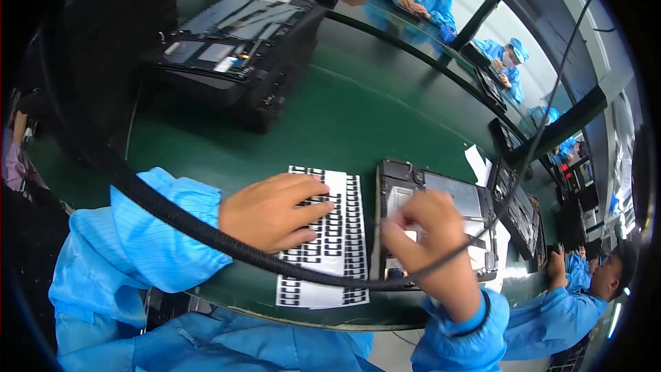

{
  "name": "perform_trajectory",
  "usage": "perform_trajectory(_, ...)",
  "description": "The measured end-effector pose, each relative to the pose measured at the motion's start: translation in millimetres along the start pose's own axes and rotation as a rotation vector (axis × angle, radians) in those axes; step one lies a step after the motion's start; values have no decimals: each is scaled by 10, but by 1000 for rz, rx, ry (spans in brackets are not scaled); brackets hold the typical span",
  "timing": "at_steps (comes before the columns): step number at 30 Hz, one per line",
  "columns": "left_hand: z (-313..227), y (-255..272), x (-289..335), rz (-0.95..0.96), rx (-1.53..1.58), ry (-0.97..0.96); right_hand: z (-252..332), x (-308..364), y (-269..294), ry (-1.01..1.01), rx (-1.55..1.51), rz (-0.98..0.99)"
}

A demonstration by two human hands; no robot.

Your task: The person assembles tablets by hand, applying adhesive stickers from a sticker sheet to the tablet and connecting internal ribbon cables and batteries.

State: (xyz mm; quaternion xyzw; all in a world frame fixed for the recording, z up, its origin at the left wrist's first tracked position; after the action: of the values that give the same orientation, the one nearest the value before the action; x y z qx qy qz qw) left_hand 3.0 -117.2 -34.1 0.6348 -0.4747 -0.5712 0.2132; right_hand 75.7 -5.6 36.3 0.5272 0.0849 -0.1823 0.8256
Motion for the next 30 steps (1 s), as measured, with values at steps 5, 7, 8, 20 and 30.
perform_trajectory(5,-435,-247,-453,660,300,-86,-938,934,765,-734,-483,-42)
perform_trajectory(7,-899,-57,-422,-85,19,-583,-967,1025,845,-672,-502,-92)
perform_trajectory(8,-943,-89,-481,-75,14,-562,-944,996,857,-575,-534,-124)
perform_trajectory(20,-956,-315,-795,-27,103,-539,-1315,1456,1094,-602,-619,-328)
perform_trajectory(30,-1016,-342,-1190,-33,103,-284,-1392,1765,878,-613,-647,-406)
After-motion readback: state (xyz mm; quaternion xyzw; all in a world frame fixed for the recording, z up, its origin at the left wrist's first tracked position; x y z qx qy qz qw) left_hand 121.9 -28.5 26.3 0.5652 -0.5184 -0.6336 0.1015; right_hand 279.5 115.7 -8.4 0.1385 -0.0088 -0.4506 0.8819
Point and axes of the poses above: each hand's wrist, its own x-axis away from the middle knuckle, its own y-axis out of the back of the hand, z = x × y, the point moved 7 cm from there along -x, towards the middle knuckle, and after that the axes turned 8 degrees about -y, right-handed, at the moved point
